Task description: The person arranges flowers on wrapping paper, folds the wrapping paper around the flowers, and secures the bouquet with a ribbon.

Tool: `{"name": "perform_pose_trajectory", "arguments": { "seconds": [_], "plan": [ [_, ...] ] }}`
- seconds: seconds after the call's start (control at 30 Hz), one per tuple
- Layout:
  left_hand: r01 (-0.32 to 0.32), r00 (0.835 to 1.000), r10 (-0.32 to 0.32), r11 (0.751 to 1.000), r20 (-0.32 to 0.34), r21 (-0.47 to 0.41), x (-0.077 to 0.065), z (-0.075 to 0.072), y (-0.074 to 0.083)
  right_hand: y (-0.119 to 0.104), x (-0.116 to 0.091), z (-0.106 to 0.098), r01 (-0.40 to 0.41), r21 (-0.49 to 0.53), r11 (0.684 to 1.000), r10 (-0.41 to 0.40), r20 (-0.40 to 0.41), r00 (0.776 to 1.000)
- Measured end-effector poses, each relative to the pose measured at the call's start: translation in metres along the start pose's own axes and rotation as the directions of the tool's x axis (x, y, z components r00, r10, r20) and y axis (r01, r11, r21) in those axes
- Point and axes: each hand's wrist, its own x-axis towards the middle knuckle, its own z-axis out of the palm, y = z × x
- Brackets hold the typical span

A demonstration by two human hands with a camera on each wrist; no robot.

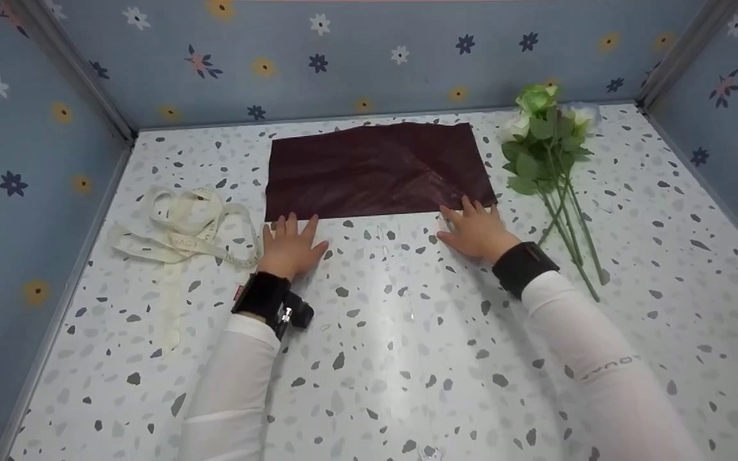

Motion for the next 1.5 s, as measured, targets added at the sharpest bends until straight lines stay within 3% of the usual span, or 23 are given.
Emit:
{"name": "perform_pose_trajectory", "arguments": {
  "seconds": [0.37, 0.77, 0.97, 1.23, 1.37, 1.5],
  "plan": [
    [-0.028, 0.999, 0.029, 0.998, -0.023, 0.052, -0.021, 0.003, 0.006, 0.002, -0.023, 0.008, 0.038, -0.001, 0.999, -0.038, -0.005, 0.999],
    [-0.091, 0.987, 0.101, 0.993, -0.129, 0.080, -0.049, 0.014, 0.010, -0.001, -0.058, 0.012, 0.071, -0.021, 0.997, -0.072, -0.037, 0.997],
    [-0.119, 0.981, 0.133, 0.987, -0.143, 0.107, -0.062, 0.016, 0.013, 0.000, -0.072, 0.016, 0.104, -0.031, 0.994, -0.107, -0.084, 0.991],
    [-0.148, 0.973, 0.164, 0.983, -0.162, 0.105, -0.063, 0.014, 0.011, 0.001, -0.078, 0.014, 0.116, -0.006, 0.993, -0.116, -0.122, 0.986],
    [-0.175, 0.966, 0.179, 0.984, -0.188, 0.041, -0.059, 0.012, 0.005, 0.002, -0.075, 0.013, 0.128, 0.009, 0.992, -0.125, -0.136, 0.983],
    [-0.199, 0.966, 0.192, 0.980, -0.173, -0.021, -0.050, 0.005, -0.003, 0.006, -0.068, 0.010, 0.116, 0.067, 0.991, -0.106, -0.138, 0.985]
  ]
}}
